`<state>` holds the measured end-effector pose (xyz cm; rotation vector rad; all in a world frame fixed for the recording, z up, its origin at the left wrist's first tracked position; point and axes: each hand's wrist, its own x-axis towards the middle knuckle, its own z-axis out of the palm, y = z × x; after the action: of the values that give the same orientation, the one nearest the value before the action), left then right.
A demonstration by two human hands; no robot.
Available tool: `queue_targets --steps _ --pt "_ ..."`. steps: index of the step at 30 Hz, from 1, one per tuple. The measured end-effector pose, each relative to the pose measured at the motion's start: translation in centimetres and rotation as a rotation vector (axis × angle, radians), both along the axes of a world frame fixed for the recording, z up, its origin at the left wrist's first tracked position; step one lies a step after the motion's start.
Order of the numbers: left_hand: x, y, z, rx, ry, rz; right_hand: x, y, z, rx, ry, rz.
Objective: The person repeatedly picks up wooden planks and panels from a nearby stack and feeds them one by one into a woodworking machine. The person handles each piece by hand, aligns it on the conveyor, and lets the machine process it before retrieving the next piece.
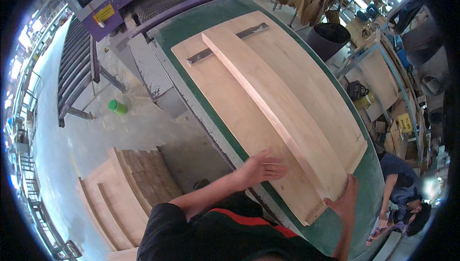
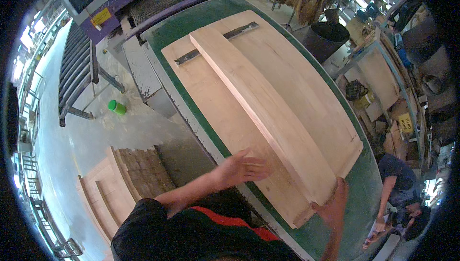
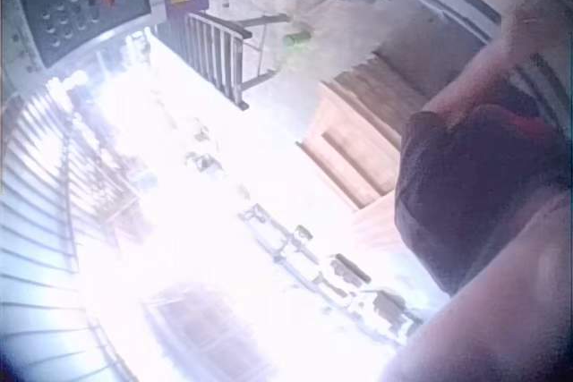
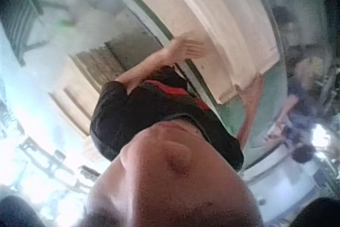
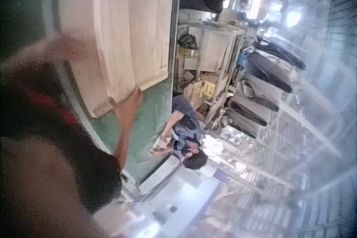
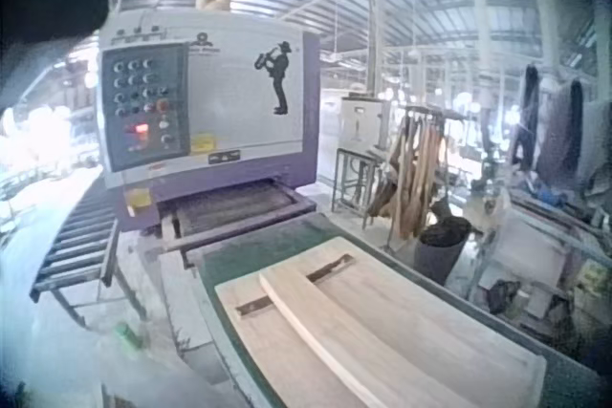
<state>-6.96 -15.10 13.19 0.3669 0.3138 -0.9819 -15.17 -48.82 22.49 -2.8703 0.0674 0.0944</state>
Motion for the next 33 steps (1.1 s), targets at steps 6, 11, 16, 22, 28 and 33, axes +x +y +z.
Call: queue_targets --steps 6,11,16,22,28,33 --pt "10.5 18.5 -1.0 1.072 -0.831 0.637 3.7 0.3 -5.8 0.076 0.054 0.046" --pt "28.0 28.7 -2.7 1.389 -1.002 0.875 3.2 0.2 -7.3 0.028 -0.041 -0.001" --pt "40.0 31.7 -1.1 1.872 -1.269 0.281 0.3 -0.1 -7.9 0.104 -0.144 -0.493" --pt "46.4 27.2 0.6 2.114 -1.209 -0.592 2.0 -5.0 -9.1 0.600 0.051 -1.006" --pt "45.6 24.8 3.0 2.267 -1.189 -0.636 5.6 -7.2 -10.0 0.209 0.288 -1.058" --pt "48.1 23.9 0.1 2.217 -1.290 -0.538 5.2 -10.7 -13.7 -0.270 -0.008 -0.913"
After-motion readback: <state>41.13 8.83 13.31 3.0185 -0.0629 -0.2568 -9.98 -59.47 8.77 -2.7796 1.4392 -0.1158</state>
